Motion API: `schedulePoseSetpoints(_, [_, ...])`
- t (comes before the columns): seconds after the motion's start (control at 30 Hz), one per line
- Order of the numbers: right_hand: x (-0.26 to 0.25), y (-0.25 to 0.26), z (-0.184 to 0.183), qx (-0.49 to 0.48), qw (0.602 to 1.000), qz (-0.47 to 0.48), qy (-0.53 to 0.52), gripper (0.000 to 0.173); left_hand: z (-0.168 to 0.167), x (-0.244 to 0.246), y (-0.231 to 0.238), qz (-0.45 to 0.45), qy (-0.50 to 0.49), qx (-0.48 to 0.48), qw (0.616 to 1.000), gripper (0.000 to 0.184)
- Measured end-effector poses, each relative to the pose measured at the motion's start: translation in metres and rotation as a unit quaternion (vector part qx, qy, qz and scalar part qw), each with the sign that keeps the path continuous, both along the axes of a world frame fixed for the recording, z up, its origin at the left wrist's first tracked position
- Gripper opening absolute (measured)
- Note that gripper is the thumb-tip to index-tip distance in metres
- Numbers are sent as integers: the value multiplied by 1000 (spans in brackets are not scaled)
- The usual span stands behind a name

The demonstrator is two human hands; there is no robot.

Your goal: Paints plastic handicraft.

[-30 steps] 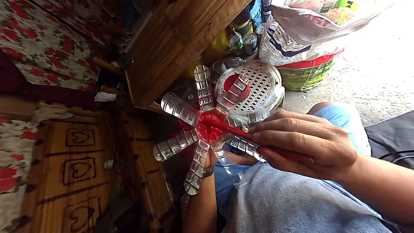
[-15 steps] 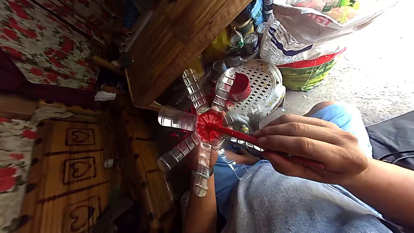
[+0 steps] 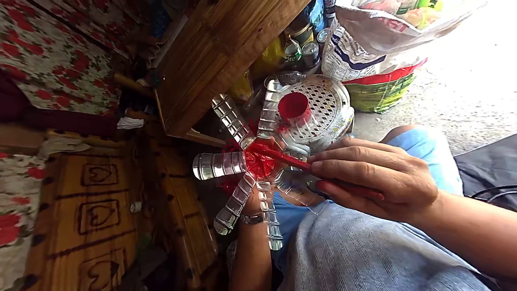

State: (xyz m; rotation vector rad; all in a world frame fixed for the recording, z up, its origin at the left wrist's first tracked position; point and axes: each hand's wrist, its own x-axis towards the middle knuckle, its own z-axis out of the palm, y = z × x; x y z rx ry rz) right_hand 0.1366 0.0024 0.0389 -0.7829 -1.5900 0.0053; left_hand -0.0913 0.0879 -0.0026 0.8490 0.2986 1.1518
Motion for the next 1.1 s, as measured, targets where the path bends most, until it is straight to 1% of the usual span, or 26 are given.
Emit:
schedulePoseSetpoints(0.07, [-1,-1,0,0,1000,0,-1,18,-4,-3,1,2,-5,-4,1000,22])
schedulePoseSetpoints(0.13, [0,-2,1,0,1000,-7,4,17,-6,-7,1,-33,-4,16,999,26])
schedulePoseSetpoints(0.23, [0,0,-1,-5,1000,0,9,17,-6,-5,-1,-12,21,20,1000,26])
schedulePoseSetpoints(0.3, [0,1,-2,-10,1000,11,11,17,-2,-3,0,0,18,-7,1000,26])
schedulePoseSetpoints(0.37, [1,0,-2,-6,1000,4,16,16,1,-2,1,12,17,-36,999,27])
schedulePoseSetpoints(0.5, [0,2,-1,-5,1000,-16,21,17,2,-1,1,12,15,-34,999,33])
schedulePoseSetpoints(0.57, [-1,3,-3,-9,1000,-8,18,17,4,2,0,16,14,-48,999,32])
schedulePoseSetpoints(0.63, [-1,1,-3,-10,1000,-2,14,17,5,0,0,0,4,-62,998,30])
schedulePoseSetpoints(0.7, [0,0,-2,-6,1000,-11,16,17,3,-2,0,-10,4,-43,999,26])
schedulePoseSetpoints(0.8, [-1,2,-2,-6,1000,-15,18,17,7,1,-7,21,30,-34,999,19])
schedulePoseSetpoints(0.9, [-1,0,-2,-6,1000,-6,19,16,10,-1,-11,45,44,-58,996,14])
schedulePoseSetpoints(0.93, [-1,-1,-1,-7,1000,-9,19,17,10,-3,-12,38,46,-52,997,13])
schedulePoseSetpoints(1.0, [-1,-1,-1,-7,1000,-17,21,18,12,-4,-15,9,51,-5,999,16])
schedulePoseSetpoints(1.07, [-3,2,-2,-7,1000,-18,22,18,16,5,-16,21,13,28,999,17])
schedulePoseSetpoints(1.1, [-4,2,-3,-10,1000,-12,21,18,16,8,-14,27,-15,25,999,18])
